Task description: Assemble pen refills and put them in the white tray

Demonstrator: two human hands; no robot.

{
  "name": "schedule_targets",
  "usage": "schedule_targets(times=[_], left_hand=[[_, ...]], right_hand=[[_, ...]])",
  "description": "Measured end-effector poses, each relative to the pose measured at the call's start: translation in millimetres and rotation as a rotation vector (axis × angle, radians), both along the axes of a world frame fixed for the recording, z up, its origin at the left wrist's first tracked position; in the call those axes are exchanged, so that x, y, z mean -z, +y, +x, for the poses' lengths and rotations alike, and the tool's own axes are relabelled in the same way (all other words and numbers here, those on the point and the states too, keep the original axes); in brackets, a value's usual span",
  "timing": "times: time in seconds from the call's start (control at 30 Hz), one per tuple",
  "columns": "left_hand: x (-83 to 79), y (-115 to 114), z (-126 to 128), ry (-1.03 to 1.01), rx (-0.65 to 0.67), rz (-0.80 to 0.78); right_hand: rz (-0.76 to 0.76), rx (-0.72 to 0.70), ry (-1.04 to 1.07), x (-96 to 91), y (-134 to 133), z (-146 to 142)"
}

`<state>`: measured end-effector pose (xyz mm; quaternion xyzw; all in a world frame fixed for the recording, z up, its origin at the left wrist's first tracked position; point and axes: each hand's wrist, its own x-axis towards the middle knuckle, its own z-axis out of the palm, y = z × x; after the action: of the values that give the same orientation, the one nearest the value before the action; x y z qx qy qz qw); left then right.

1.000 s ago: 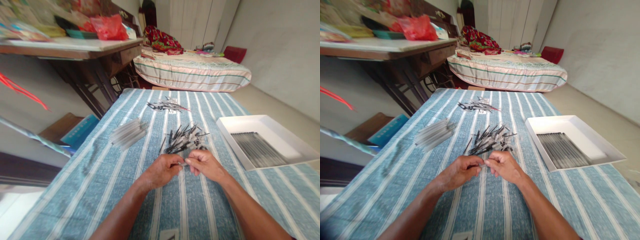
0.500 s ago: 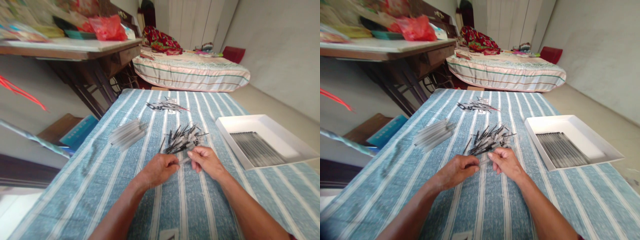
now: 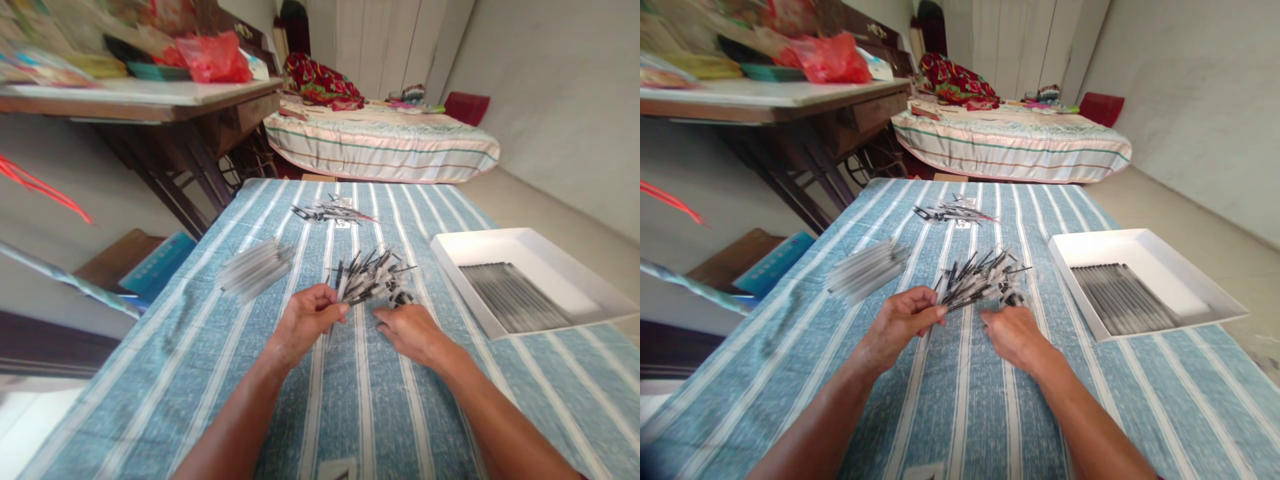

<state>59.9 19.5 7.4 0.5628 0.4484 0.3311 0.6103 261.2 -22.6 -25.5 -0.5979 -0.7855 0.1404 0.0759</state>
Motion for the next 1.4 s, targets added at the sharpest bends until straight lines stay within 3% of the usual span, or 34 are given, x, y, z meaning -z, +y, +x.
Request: schedule_targets(times=[0.1,0.23,0.37,0.53,0.97,1.2,1.4], left_hand=[[0.1,1,0,-0.082,-0.062,-0.029],[-1.5,2,0,-0.219,-0.141,0.022],[-3.3,2,0,-0.302,-0.2,0.03],[-3.5,0,1,-0.305,-0.195,0.055],[0.0,-4,7,-0.29,-0.18,0.034],[4.6,-6,9,-0.312,-0.182,0.003],[5.7,-8,10,-0.33,-0.166,-0.041]], right_hand=[[0.008,-0.009,-0.059,-1.1,0,-2],[0.019,-0.012,0.31,-0.2,-1,-4],[-0.097,0.028,0.727,2.5,-6,-15],[-0.181,0.069,0.907,3.6,-10,-27],[-0.222,0.127,1.052,11.0,-10,-32],[-0.112,0.119,1.074,9.0,-13,-34],[0.058,0.089,0.942,12.0,-16,-35]])
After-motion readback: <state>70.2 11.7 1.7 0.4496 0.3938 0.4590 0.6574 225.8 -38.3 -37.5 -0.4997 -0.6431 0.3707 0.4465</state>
